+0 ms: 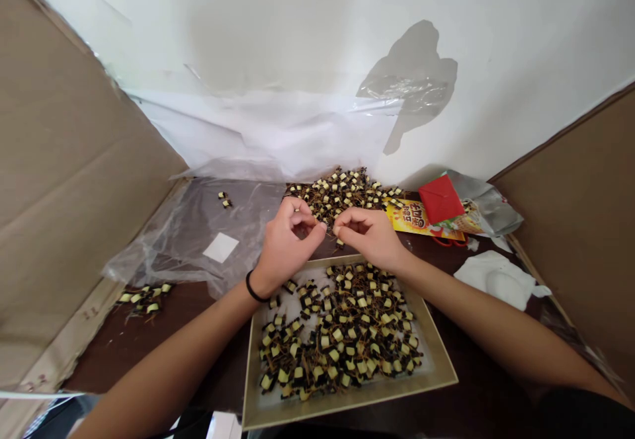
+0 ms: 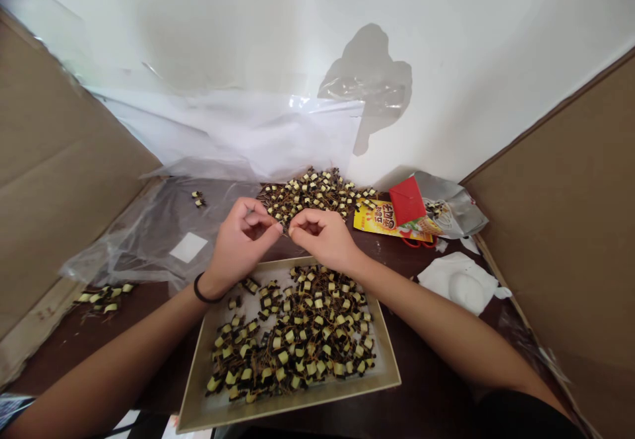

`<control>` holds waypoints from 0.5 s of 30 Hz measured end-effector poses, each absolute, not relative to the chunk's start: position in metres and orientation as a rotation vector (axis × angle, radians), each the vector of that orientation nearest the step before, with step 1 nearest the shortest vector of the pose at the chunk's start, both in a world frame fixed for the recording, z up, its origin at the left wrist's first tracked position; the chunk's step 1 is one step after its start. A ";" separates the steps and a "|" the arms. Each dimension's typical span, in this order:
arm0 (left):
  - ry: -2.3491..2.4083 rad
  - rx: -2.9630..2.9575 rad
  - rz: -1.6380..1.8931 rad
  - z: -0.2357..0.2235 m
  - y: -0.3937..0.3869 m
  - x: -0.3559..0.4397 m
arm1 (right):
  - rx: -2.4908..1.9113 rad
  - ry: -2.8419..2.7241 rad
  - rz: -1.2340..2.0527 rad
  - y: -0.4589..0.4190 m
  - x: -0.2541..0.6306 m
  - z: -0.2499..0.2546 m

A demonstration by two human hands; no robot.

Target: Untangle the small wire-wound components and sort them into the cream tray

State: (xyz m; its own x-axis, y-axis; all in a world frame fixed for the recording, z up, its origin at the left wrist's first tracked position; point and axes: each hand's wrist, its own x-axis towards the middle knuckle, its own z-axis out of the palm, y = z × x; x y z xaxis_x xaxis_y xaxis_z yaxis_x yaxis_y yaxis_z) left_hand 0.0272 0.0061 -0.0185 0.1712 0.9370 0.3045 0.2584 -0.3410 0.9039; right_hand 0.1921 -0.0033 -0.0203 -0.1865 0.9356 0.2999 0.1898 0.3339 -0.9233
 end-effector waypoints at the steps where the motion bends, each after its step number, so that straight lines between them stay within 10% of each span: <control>1: 1.147 1.757 1.196 -0.018 0.006 0.027 | -1.036 -1.646 0.928 -0.004 0.192 -0.021; 15: 1.103 1.898 1.186 -0.017 0.002 0.028 | -1.091 -1.464 0.993 0.001 0.192 -0.024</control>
